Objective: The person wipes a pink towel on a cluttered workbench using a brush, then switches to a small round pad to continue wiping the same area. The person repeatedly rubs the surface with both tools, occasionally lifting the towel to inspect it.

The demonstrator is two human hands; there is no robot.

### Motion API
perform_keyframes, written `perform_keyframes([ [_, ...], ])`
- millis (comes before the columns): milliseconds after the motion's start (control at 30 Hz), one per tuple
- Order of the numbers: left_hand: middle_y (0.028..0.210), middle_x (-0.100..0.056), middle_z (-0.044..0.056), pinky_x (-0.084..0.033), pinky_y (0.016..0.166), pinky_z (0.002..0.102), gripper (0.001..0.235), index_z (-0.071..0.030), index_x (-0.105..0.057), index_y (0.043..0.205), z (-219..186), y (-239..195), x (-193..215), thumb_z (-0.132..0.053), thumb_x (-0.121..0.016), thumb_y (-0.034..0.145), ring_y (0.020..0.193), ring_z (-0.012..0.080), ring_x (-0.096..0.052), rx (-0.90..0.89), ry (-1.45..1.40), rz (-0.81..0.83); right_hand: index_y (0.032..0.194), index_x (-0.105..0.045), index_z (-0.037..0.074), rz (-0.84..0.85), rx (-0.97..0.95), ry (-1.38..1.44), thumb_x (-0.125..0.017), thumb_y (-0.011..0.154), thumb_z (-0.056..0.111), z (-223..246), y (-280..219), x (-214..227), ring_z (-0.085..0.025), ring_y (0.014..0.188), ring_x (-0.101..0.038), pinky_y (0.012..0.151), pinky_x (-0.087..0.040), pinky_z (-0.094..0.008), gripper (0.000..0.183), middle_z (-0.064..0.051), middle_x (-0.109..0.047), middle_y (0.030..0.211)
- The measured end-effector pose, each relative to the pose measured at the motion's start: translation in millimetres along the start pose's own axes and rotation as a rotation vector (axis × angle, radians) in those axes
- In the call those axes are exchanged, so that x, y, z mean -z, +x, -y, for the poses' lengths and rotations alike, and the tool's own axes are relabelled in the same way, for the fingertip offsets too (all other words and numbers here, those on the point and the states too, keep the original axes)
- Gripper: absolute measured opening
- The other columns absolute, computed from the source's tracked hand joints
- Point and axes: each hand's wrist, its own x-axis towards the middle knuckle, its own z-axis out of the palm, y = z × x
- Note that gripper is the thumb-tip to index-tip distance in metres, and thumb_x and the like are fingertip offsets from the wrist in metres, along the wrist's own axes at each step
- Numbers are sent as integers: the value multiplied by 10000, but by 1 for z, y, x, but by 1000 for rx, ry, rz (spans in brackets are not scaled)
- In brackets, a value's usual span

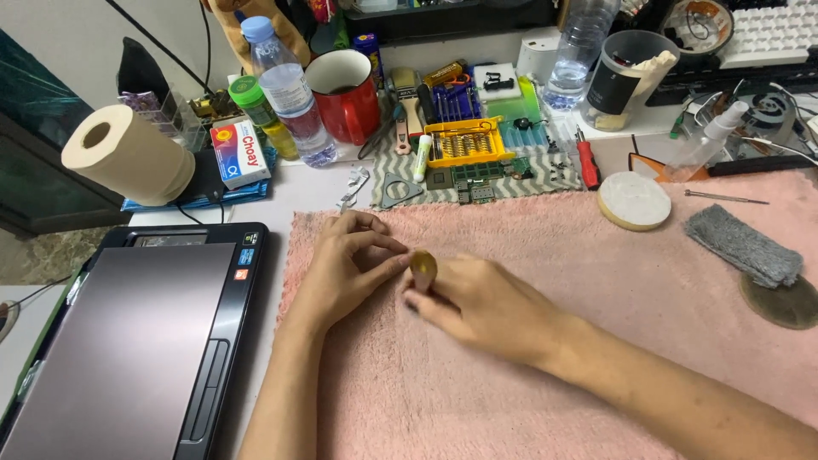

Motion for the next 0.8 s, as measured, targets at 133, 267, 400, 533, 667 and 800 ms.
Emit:
perform_keyframes([
  [133, 1237, -731, 42, -477, 1142, 497, 192, -291, -943, 1069, 0, 2, -2, -370, -973, 896, 1268, 328, -657, -1, -19, -8, 835, -750, 144, 57, -11, 225, -642, 1147, 286, 22, 0, 13, -217, 713, -775, 690, -669, -335, 359, -42, -783, 743],
  [267, 1230, -750, 71, -518, 1124, 505, 220, -246, -938, 1045, 4, 1, -3, -330, -1000, 851, 1248, 353, -685, 23, -58, -32, 819, -728, 128, 13, -27, 54, -675, 1134, 300, 10, -2, 7, -293, 669, -772, 625, -638, -380, 363, -92, -759, 694],
  [400, 1183, -695, 33, -563, 1051, 372, 197, -155, -894, 965, -10, 0, 2, -300, -1001, 885, 1153, 204, -681, -15, -162, -42, 1104, -795, 41, 38, 65, 194, -712, 1121, 197, 21, -5, 4, -174, 688, -659, 670, -558, -320, 177, -78, -771, 982],
  [533, 1175, -692, 14, -545, 1051, 361, 187, -167, -884, 956, -6, 0, 0, -298, -999, 889, 1151, 195, -665, -1, -153, -56, 1069, -858, 121, 254, -142, 164, -624, 1127, 333, 20, -8, 10, -159, 699, -709, 690, -572, -317, 321, -27, -853, 950],
  [667, 1181, -707, 35, -564, 1030, 372, 190, -150, -874, 943, -6, 0, 0, -286, -996, 893, 1146, 207, -683, -13, -129, -52, 1031, -682, 106, 34, 26, 45, -678, 1124, 193, 17, -6, 0, -238, 814, -742, 891, -612, -403, 127, -41, -737, 892],
  [800, 1145, -686, 23, -572, 1001, 343, 212, -151, -867, 916, -7, 1, -1, -285, -1025, 868, 1106, 193, -685, -27, -179, -73, 1115, -814, 96, 229, -37, 216, -660, 1135, 266, 28, -7, 12, -178, 689, -682, 686, -553, -336, 229, -39, -800, 932],
])
